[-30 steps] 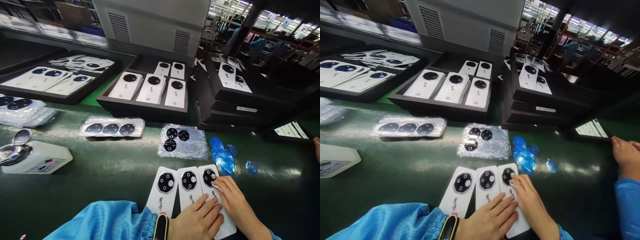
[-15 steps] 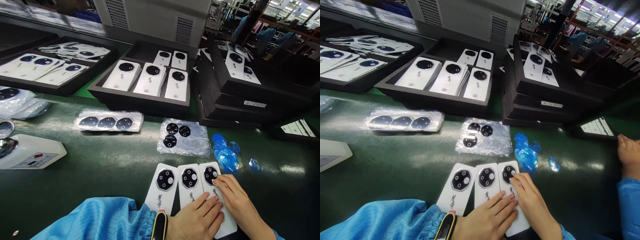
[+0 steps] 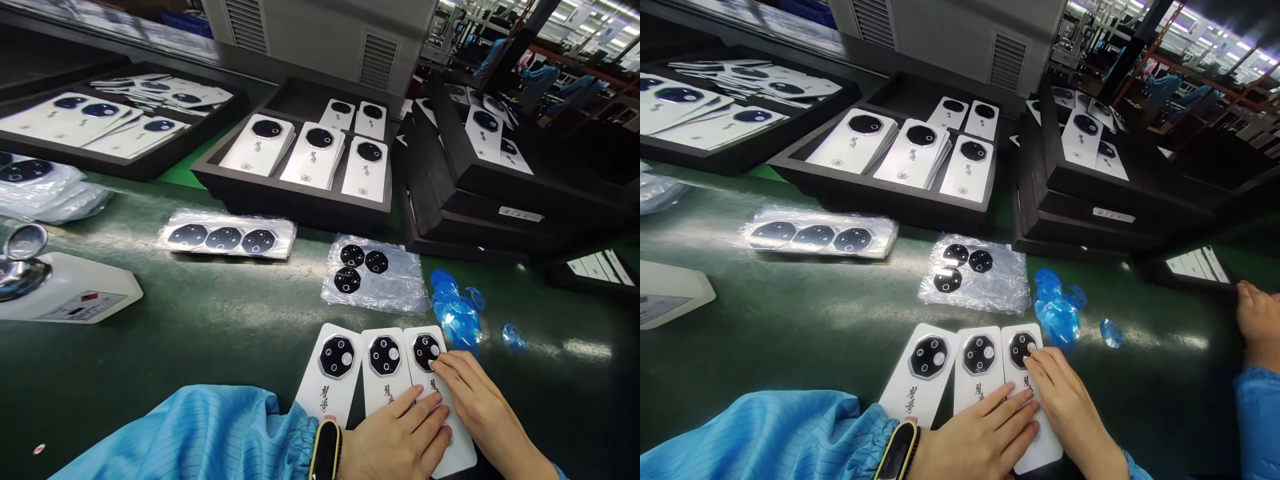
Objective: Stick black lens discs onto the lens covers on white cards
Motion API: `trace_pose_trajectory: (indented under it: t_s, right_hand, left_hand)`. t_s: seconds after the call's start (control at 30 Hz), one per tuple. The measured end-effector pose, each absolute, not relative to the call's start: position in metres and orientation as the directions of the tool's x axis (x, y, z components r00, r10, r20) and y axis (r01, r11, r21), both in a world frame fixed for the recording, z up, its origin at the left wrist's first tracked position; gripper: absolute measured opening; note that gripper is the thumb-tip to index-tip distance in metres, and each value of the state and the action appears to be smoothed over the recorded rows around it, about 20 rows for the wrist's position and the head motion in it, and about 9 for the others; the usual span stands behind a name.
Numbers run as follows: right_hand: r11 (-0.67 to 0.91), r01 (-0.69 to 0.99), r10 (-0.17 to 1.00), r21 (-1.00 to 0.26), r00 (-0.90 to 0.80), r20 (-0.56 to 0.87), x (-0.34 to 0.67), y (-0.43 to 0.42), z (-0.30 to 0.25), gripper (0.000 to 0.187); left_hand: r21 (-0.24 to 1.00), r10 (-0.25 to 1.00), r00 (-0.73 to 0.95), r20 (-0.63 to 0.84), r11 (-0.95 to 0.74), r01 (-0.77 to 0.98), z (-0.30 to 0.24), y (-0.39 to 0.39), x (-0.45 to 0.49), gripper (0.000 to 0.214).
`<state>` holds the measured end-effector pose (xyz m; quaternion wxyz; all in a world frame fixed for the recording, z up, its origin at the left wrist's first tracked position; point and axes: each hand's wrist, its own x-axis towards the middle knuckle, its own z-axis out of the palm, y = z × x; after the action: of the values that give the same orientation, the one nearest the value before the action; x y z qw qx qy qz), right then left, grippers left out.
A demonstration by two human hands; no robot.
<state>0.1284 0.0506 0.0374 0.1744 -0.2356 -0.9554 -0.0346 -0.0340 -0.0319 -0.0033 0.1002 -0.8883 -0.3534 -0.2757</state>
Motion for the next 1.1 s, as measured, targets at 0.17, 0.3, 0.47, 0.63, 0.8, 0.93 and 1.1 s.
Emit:
trace_pose_trajectory:
  t_s: [0.17,0.3,0.47,0.63,0.8,0.93,1.1]
  right_hand:
    - [0.891,0.454,0.422,0.006,-0.833,0.357,0.125,0.051,0.041,0.038]
    - [0.898,0.437,0.392,0.046,-0.845,0.365,0.12,0.054,0.051,0.037]
    - [0.912,0.408,0.364,0.044,-0.855,0.369,0.112,0.057,0.064,0.035]
    - [0.902,0.431,0.402,-0.016,-0.828,0.391,0.106,0.059,0.057,0.032]
    - [0.901,0.43,0.42,-0.064,-0.823,0.384,0.107,0.06,0.042,0.033]
    - [0.905,0.417,0.419,-0.086,-0.839,0.346,0.113,0.06,0.034,0.034]
    - [0.906,0.412,0.419,-0.098,-0.84,0.345,0.117,0.06,0.032,0.034]
  left_hand:
    - [0.001,0.56,0.624,0.545,-0.745,0.667,0.001,-0.03,-0.038,0.04]
    - [-0.013,0.566,0.681,0.464,-0.765,0.644,0.005,-0.029,-0.039,0.041]
    - [0.01,0.563,0.612,0.555,-0.74,0.672,0.003,-0.029,-0.038,0.036]
    - [0.02,0.573,0.595,0.564,-0.73,0.684,0.004,-0.029,-0.039,0.038]
    - [0.023,0.571,0.587,0.574,-0.728,0.686,0.004,-0.029,-0.039,0.036]
    - [0.017,0.576,0.614,0.539,-0.737,0.676,0.002,-0.03,-0.038,0.039]
    - [0.01,0.573,0.611,0.546,-0.734,0.679,0.001,-0.03,-0.038,0.039]
